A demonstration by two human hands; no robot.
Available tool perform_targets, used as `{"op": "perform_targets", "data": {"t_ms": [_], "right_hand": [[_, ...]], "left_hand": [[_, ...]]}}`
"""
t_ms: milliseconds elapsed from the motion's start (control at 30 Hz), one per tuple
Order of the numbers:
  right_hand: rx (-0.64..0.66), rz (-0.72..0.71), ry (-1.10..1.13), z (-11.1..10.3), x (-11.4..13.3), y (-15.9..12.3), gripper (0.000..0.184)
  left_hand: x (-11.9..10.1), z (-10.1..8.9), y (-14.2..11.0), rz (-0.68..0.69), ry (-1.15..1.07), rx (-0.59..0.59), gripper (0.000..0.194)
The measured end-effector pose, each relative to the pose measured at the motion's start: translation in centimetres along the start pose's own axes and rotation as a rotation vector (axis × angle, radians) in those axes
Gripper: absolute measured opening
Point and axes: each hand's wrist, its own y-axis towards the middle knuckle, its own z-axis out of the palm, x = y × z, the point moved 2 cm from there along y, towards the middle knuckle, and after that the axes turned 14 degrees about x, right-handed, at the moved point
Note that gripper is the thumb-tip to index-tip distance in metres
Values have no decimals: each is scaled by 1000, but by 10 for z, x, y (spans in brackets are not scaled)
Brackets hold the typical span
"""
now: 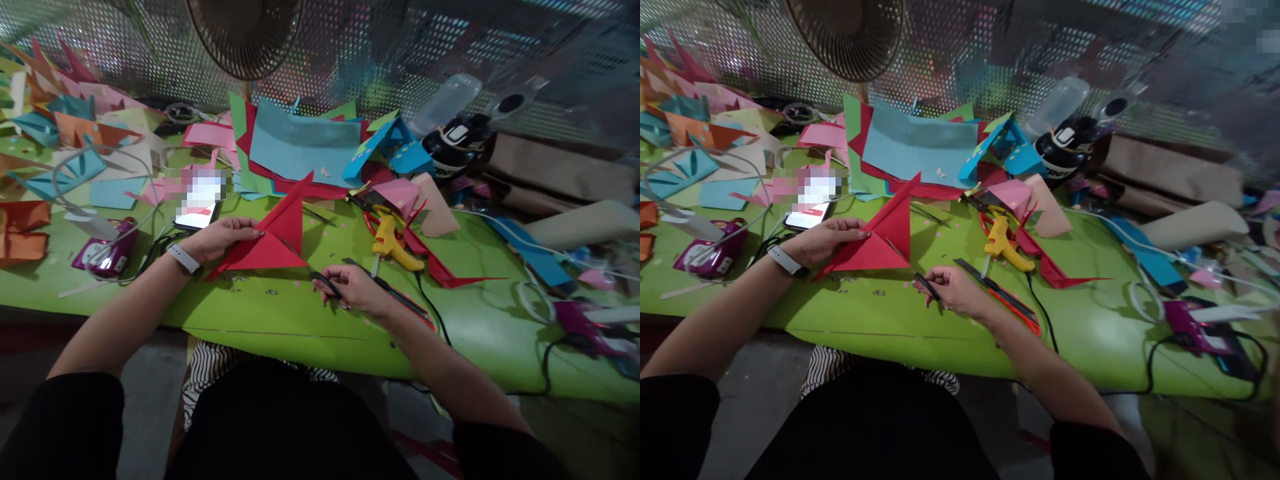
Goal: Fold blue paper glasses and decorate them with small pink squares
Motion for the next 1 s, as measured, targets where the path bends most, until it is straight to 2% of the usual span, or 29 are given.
{"op": "perform_targets", "data": {"t_ms": [100,200,300,367,433,533,633,700,767,833,867,933,1000], "right_hand": [[-95,-37,-157,-19,5,-9,51],[-339,-55,-488,-41,15,-15,42],[-627,53,-961,-58,27,-14,31],[-731,146,-1147,-66,34,-8,30],[-754,255,-1223,-73,37,0,33],[-675,373,-1259,-82,39,11,31],[-577,382,-1254,-89,38,13,27],[-592,353,-1260,-89,36,9,28],[-698,213,-1305,-82,34,2,33],[-775,-75,-1391,-67,29,-2,41],[-754,-242,-1444,-56,25,-3,43],[-631,-512,-1555,-36,15,1,46],[-529,-677,-1633,-20,4,7,50]], "left_hand": [[-6,-6,-2,28,3,-87,7],[-8,-9,-3,44,-4,-79,8],[-7,-9,-3,38,23,-16,12],[-7,-9,-3,27,41,6,17],[-8,-8,-4,14,46,10,21],[-11,-5,-5,-1,65,41,24],[-15,0,-5,-10,118,59,29],[-16,2,-5,-34,168,56,31],[-17,5,-5,-66,200,67,31],[-17,8,-4,-89,208,89,29],[-17,9,-3,-99,212,105,28],[-15,10,0,-114,228,145,27],[-13,12,3,-128,256,189,28]]}}
